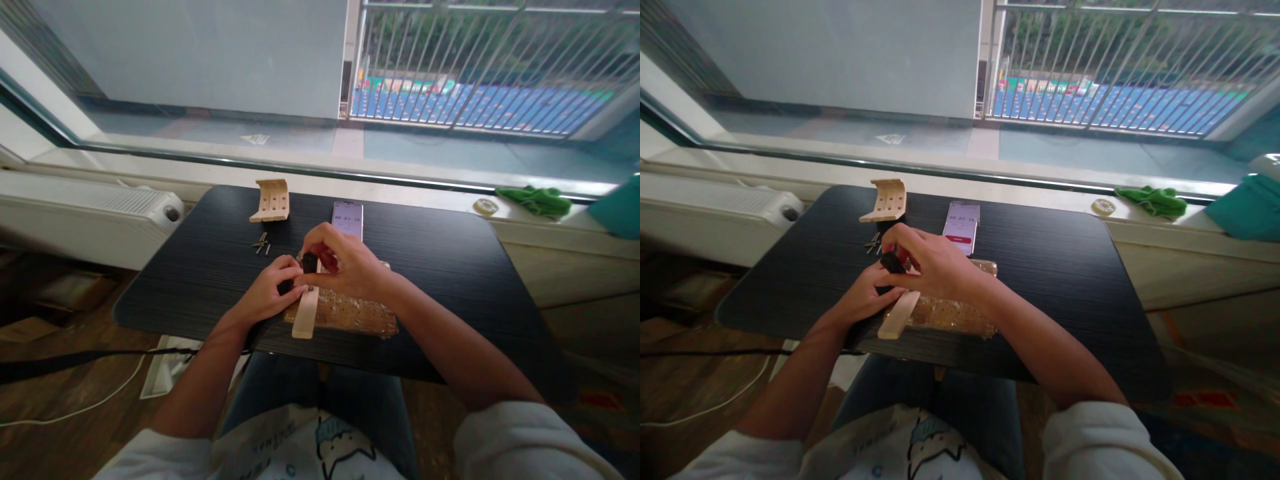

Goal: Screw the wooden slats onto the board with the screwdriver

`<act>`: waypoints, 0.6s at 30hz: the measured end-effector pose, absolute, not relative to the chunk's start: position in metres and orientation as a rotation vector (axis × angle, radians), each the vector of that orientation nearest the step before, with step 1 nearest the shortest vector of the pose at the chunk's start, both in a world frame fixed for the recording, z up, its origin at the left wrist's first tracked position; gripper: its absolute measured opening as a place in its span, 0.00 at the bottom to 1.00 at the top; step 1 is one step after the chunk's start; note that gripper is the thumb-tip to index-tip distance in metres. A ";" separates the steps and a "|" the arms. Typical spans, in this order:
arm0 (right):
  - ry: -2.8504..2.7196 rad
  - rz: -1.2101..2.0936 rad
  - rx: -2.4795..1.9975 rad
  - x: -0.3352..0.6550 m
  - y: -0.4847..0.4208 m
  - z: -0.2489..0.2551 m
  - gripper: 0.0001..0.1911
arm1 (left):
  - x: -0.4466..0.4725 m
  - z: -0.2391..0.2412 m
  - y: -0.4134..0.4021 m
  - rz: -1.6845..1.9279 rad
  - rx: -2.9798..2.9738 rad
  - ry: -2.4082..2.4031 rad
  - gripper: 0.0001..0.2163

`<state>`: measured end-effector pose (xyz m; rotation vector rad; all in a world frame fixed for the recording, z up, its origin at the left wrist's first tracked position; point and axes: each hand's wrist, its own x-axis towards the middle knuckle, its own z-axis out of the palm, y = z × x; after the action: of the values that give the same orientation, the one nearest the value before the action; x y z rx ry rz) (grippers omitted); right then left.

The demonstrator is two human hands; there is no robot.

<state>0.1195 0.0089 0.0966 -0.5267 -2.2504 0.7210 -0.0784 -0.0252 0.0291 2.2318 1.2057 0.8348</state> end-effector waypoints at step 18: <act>-2.203 0.471 -0.394 0.116 0.010 0.086 0.11 | -0.075 0.034 -0.027 0.850 2.191 1.217 0.09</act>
<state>0.1162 0.0101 0.0864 -0.3937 -2.2025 0.4707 -0.0750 -0.0267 0.0340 2.1915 1.2165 0.8504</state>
